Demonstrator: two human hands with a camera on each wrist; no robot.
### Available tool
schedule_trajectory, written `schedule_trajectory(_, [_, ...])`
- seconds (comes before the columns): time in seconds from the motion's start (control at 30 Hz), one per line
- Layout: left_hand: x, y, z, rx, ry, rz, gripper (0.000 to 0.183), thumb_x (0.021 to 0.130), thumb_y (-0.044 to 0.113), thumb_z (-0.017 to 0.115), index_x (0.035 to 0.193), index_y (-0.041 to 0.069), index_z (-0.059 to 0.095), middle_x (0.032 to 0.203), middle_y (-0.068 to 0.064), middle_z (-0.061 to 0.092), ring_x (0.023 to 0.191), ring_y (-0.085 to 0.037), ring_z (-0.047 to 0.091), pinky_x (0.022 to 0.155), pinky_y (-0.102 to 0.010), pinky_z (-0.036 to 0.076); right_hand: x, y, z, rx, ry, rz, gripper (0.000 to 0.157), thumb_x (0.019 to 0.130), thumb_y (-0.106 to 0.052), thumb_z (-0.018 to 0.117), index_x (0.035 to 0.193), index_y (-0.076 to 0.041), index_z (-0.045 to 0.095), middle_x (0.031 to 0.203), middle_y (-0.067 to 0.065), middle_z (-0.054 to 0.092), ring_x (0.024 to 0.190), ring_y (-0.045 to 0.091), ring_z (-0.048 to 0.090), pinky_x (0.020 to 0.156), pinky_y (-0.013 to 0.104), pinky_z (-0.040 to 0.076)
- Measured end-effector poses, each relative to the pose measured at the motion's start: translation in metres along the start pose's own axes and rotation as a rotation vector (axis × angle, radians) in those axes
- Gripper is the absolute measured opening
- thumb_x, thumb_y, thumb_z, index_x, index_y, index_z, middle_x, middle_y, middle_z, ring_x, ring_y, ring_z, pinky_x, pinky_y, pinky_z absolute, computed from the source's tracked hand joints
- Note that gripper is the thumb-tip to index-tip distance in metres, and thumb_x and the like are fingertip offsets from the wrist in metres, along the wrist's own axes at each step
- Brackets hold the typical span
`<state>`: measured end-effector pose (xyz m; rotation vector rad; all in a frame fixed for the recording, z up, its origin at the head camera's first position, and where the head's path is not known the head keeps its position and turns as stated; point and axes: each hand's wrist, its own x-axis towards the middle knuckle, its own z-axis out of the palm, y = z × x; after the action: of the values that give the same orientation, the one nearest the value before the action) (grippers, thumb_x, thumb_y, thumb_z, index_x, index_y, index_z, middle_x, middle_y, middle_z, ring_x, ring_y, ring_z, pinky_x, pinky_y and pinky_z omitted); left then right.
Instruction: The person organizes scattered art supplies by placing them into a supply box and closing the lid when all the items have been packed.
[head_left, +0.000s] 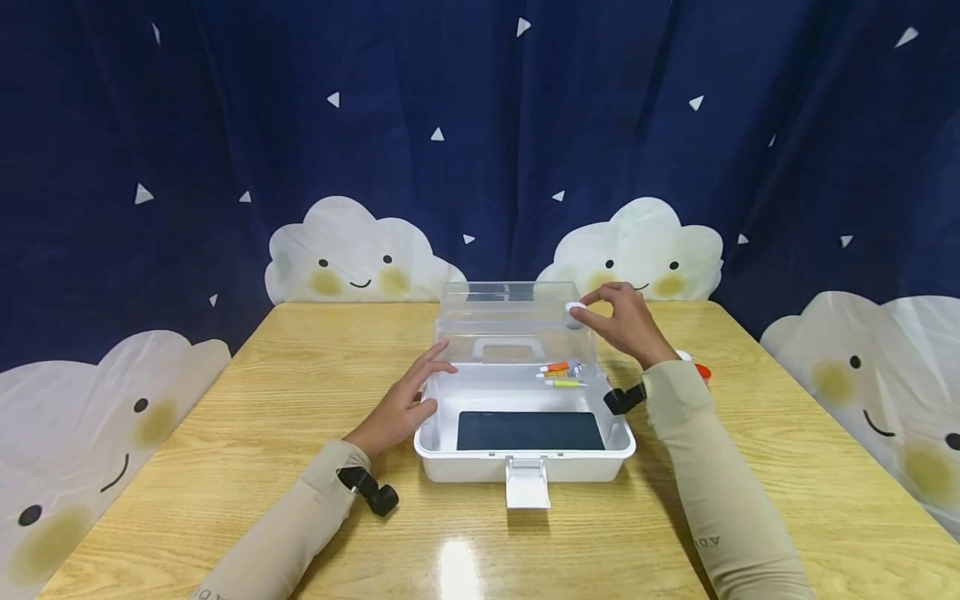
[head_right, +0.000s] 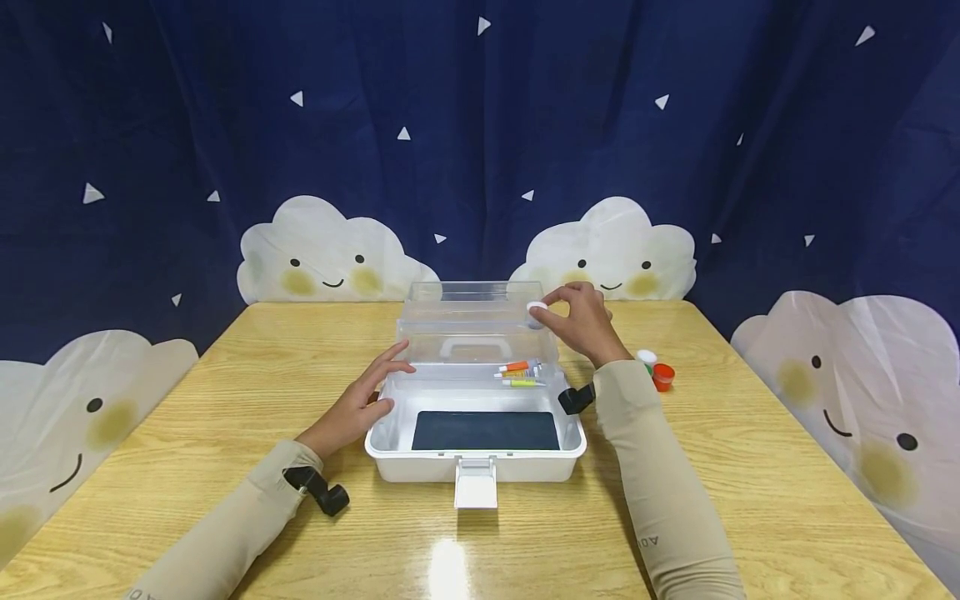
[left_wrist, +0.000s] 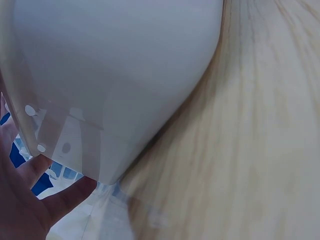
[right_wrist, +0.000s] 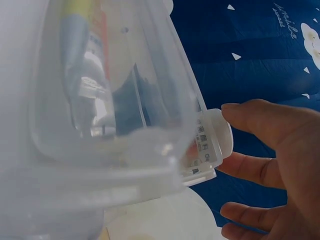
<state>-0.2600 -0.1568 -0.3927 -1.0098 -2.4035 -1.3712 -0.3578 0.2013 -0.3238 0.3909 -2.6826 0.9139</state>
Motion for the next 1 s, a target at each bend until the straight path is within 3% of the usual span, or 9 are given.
schedule_trajectory(0.23, [0.0,0.001,0.0,-0.005,-0.001,0.006,0.048,0.083,-0.013,0.047,0.129,0.002,0.05,0.159,-0.01,0.019,0.144,-0.033,0.02,0.078,-0.04,0.042,0.001,0.0,-0.002,0.008,-0.008,0.021,0.05,0.087,-0.047,0.066,0.11,-0.003,0.067,0.141,0.022,0.042,0.133,0.042,0.031,0.105,0.061,0.026])
schedule_trajectory(0.63, [0.0,0.0,-0.001,-0.004,0.001,0.009,0.049,0.083,-0.012,0.047,0.129,0.002,0.05,0.159,-0.013,0.019,0.143,-0.031,0.022,0.068,-0.035,0.043,0.0,0.006,-0.009,0.025,0.025,0.001,0.046,0.087,-0.045,0.066,0.108,-0.004,0.069,0.135,0.019,0.049,0.131,0.039,0.036,0.103,0.059,0.028])
schedule_trajectory(1.0, [0.0,-0.001,0.001,-0.014,0.001,0.012,0.049,0.083,-0.013,0.047,0.129,0.001,0.05,0.159,-0.015,0.019,0.144,-0.033,0.021,0.074,-0.038,0.043,-0.004,0.019,-0.019,0.031,0.051,-0.024,0.045,0.088,-0.043,0.066,0.107,-0.002,0.069,0.131,0.021,0.05,0.128,0.04,0.037,0.102,0.059,0.029])
